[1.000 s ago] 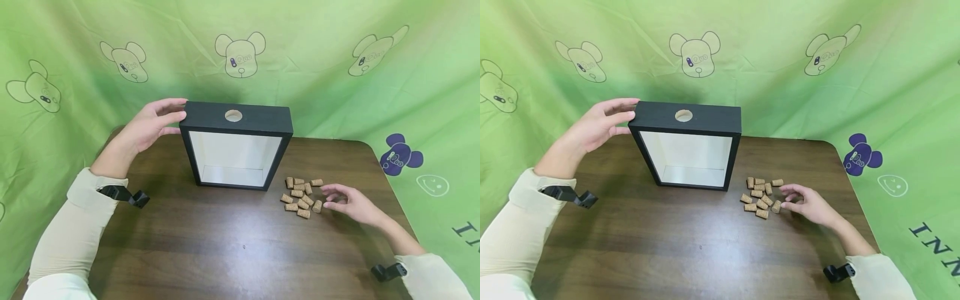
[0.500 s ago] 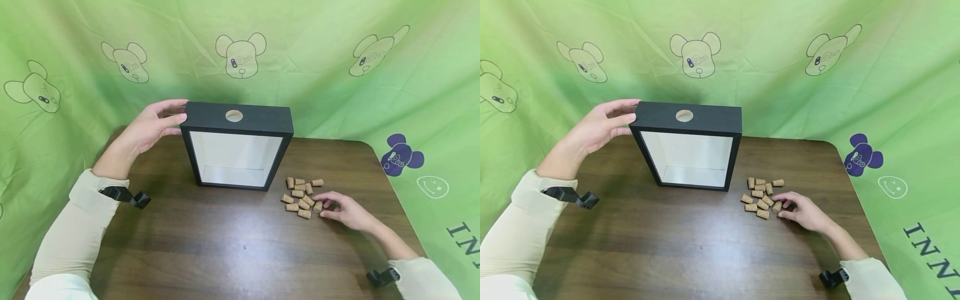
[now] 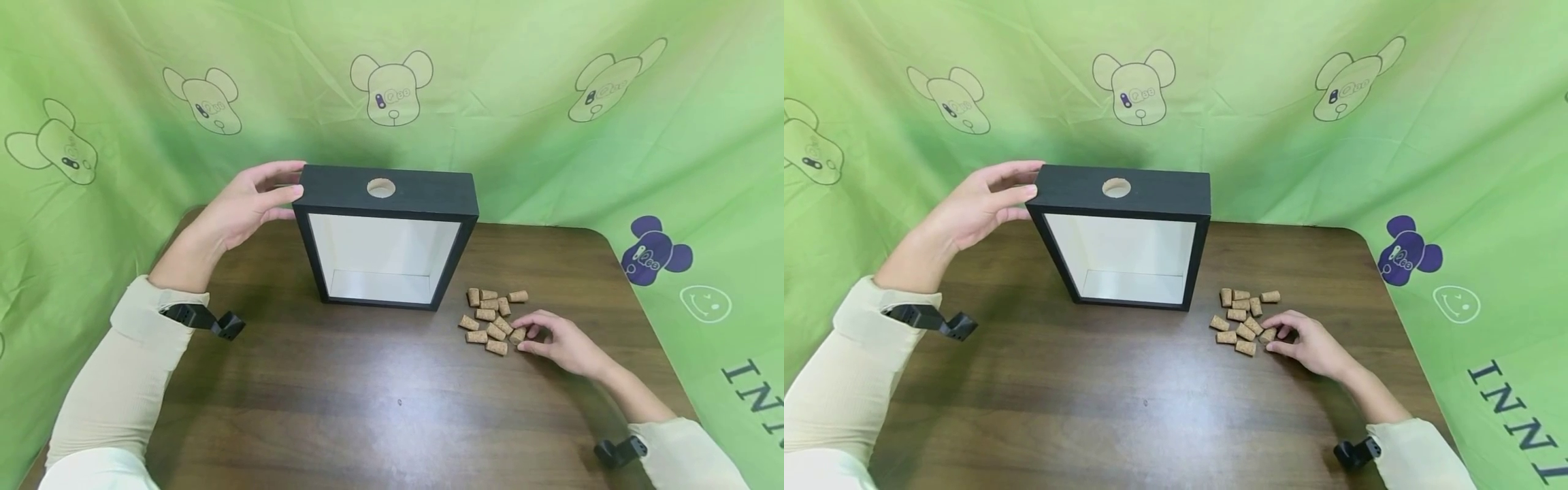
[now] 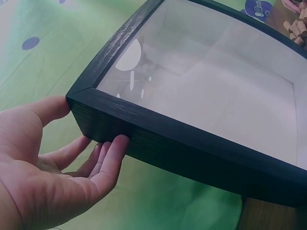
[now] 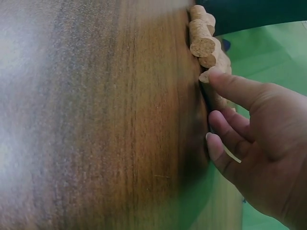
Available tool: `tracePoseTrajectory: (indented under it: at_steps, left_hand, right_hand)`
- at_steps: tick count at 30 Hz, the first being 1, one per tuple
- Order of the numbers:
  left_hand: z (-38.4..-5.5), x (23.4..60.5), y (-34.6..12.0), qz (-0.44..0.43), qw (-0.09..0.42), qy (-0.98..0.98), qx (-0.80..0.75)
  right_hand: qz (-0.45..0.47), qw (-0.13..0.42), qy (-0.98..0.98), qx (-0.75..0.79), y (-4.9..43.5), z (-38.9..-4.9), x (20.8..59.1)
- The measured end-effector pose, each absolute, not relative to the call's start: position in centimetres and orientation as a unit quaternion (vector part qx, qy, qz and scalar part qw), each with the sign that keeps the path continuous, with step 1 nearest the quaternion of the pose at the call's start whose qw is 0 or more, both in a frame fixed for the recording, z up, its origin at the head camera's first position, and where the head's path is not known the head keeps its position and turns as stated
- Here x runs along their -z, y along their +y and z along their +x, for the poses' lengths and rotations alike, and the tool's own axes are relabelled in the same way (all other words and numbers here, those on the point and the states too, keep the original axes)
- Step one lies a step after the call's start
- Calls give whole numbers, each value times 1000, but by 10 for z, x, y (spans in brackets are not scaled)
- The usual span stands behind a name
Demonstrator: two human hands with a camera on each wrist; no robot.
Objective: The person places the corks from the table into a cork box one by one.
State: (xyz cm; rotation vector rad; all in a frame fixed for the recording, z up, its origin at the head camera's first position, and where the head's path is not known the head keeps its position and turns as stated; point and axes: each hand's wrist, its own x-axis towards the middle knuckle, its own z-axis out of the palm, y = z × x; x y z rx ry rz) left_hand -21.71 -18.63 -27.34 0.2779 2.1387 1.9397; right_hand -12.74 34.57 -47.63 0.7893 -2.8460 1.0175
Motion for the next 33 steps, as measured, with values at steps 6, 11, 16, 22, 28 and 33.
tracePoseTrajectory:
  at_steps: [6, 11, 16, 22, 28, 33]
  left_hand:
    - [-216, 273, -185, 90, 118, 725, -672]
    - [-215, 274, -185, 92, 118, 727, -670]
    - [-214, 273, -185, 91, 119, 730, -667]
    - [-215, 273, -186, 93, 120, 730, -667]
    - [-216, 275, -187, 96, 120, 729, -667]
    - [-218, 275, -187, 99, 122, 729, -666]
  right_hand:
    - [245, 6, -913, -325, 347, -127, 477]
    - [251, 4, -914, -319, 349, -125, 476]
    - [236, 8, -917, -321, 348, -122, 476]
    - [215, 1, -920, -329, 349, -121, 475]
    - [197, -17, -920, -338, 350, -120, 473]
    - [194, -11, -920, -341, 352, -119, 470]
